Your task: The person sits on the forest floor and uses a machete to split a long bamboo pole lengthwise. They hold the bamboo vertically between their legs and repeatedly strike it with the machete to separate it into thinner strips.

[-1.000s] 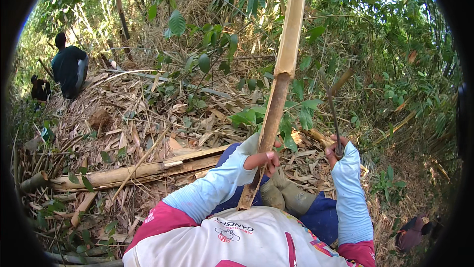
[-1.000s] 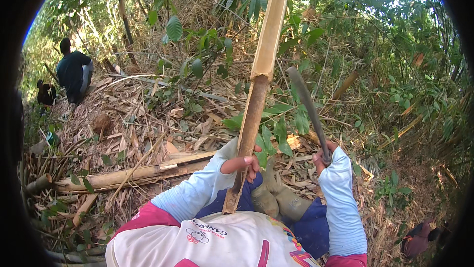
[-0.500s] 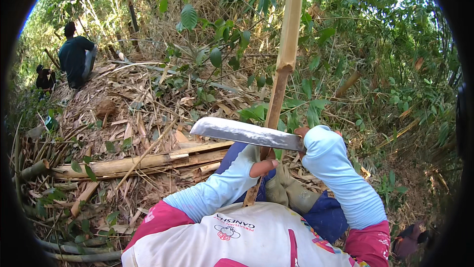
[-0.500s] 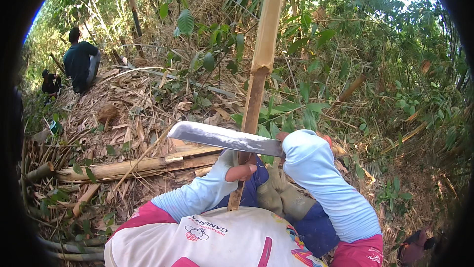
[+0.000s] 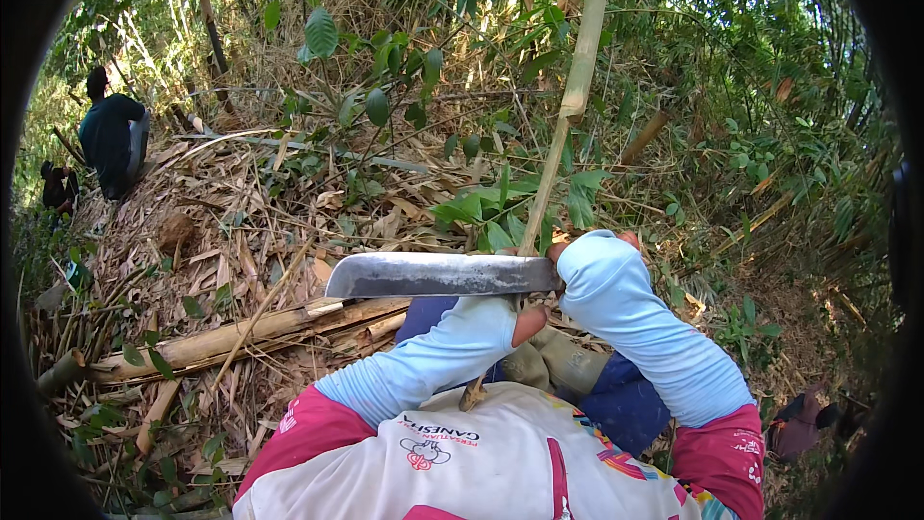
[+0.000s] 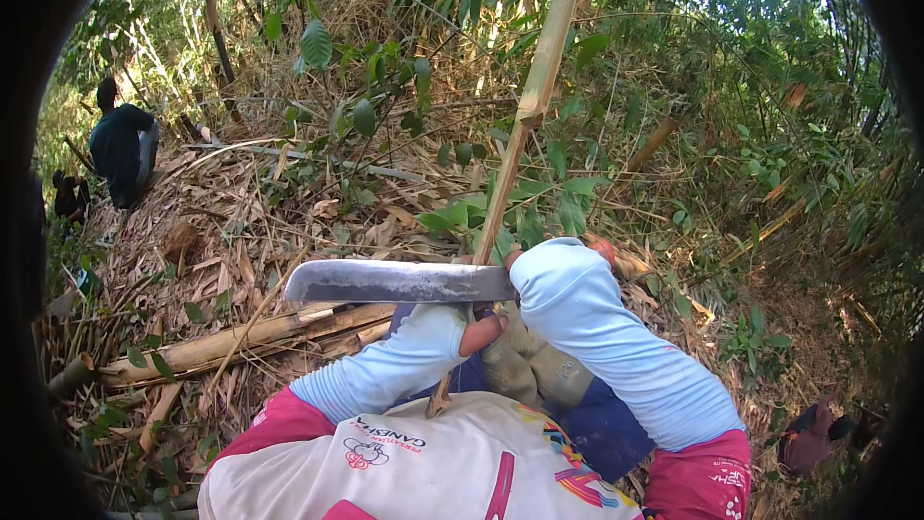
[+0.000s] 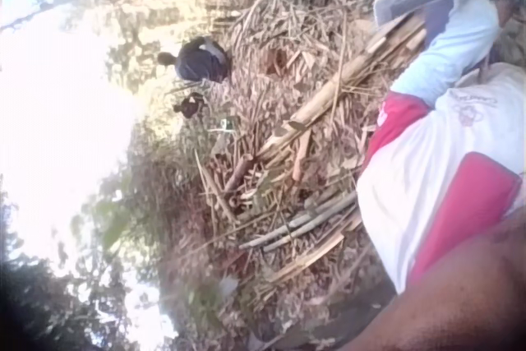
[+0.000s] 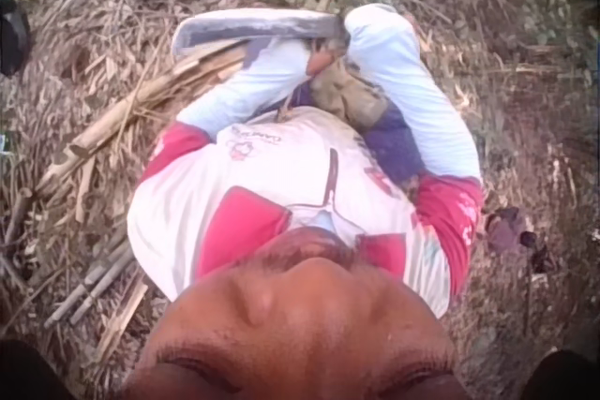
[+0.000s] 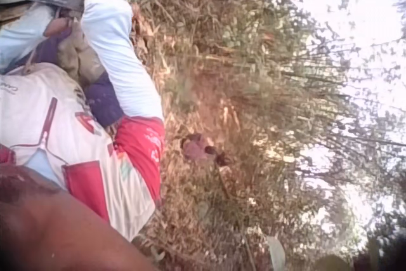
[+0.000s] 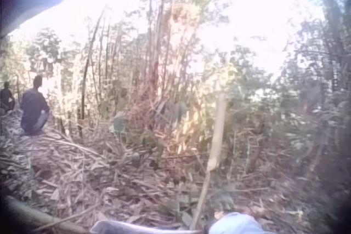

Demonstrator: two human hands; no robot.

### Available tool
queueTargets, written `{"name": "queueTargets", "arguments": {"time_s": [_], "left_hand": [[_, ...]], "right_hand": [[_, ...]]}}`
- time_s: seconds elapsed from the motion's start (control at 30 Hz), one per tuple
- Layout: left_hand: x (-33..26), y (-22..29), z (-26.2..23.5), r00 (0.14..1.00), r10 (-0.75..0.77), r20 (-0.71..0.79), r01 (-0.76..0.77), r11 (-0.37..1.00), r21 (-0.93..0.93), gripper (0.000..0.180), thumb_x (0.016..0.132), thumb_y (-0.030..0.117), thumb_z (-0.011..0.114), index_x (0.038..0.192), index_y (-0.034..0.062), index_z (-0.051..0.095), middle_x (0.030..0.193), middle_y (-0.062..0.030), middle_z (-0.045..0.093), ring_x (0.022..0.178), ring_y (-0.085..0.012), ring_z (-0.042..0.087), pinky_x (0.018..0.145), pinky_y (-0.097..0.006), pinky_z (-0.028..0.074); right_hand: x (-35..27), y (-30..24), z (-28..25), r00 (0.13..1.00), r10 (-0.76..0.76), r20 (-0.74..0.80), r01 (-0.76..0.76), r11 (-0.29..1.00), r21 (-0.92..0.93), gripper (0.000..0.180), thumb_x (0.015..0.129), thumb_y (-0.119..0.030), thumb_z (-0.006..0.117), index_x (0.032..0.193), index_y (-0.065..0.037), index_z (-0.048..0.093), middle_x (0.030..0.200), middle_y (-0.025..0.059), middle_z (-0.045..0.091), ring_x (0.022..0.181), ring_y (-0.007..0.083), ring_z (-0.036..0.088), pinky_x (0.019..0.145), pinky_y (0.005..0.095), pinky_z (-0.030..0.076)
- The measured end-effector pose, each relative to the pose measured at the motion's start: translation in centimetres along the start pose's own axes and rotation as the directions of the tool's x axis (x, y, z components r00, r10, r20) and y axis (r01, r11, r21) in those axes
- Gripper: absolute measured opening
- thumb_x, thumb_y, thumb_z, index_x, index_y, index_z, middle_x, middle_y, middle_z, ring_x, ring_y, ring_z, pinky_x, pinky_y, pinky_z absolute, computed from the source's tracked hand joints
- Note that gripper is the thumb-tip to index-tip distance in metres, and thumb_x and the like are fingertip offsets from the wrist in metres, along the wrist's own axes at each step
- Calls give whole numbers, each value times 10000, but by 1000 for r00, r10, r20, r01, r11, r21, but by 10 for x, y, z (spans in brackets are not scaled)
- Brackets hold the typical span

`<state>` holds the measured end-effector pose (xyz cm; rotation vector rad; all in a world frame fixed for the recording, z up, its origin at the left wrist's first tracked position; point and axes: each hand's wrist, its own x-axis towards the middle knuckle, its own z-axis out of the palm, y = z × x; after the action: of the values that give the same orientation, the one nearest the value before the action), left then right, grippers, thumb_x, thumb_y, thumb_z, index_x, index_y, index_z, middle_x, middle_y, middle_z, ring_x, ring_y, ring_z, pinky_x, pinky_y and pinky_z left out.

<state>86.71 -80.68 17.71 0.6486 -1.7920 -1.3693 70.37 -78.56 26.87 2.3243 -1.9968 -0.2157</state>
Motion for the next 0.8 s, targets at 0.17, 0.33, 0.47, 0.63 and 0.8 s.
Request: {"name": "queueTargets", "arguments": {"time_s": [0.17, 0.33, 0.47, 0.63, 0.8], "left_hand": [[-2, 4, 4, 994, -102, 30, 78, 895, 440, 557, 766, 222, 675, 1275, 39, 541, 1125, -162, 625, 1038, -247, 605, 909, -346, 458], [-9, 3, 7, 999, -41, 11, 35, 941, 336, 539, 769, 227, 674, 1252, 30, 537, 1018, -144, 610, 918, -249, 580, 842, -351, 456], [-26, 3, 19, 940, -324, 104, 317, 945, 76, 525, 767, 209, 673, 1216, -6, 504, 1104, -206, 581, 1062, -323, 570, 904, -385, 457], [-9, 8, 15, 994, -96, 50, 89, 990, 113, 510, 764, 162, 689, 1201, -6, 485, 1042, -165, 599, 1003, -267, 600, 848, -358, 474], [-13, 11, 16, 992, -114, 53, 105, 982, 156, 521, 783, 240, 674, 1232, 23, 523, 1089, -181, 604, 1041, -308, 586, 919, -382, 445]], "right_hand": [[20, 4, -8, 927, 177, 332, -173, 984, -41, 444, 712, -251, 679, 1142, -161, 611, 995, 129, 691, 987, 344, 649, 895, 504, 449], [15, 11, -10, 934, 200, 297, -186, 980, -73, 299, 829, -223, 611, 1117, -149, 638, 973, 101, 700, 957, 317, 657, 896, 525, 422], [-1, 54, -14, 941, 261, -214, -186, 930, 316, 239, 688, -12, 654, 925, -47, 654, 838, 190, 660, 795, 336, 666, 663, 381, 517], [9, 18, 0, 895, 172, 412, -174, 984, -34, 126, 757, -151, 640, 867, -99, 672, 851, 148, 682, 880, 328, 675, 762, 477, 510], [10, 16, 20, 846, 156, 510, -133, 988, -82, 432, 738, -262, 658, 1166, -220, 613, 1144, 39, 678, 1084, 281, 632, 890, 531, 447]]}}
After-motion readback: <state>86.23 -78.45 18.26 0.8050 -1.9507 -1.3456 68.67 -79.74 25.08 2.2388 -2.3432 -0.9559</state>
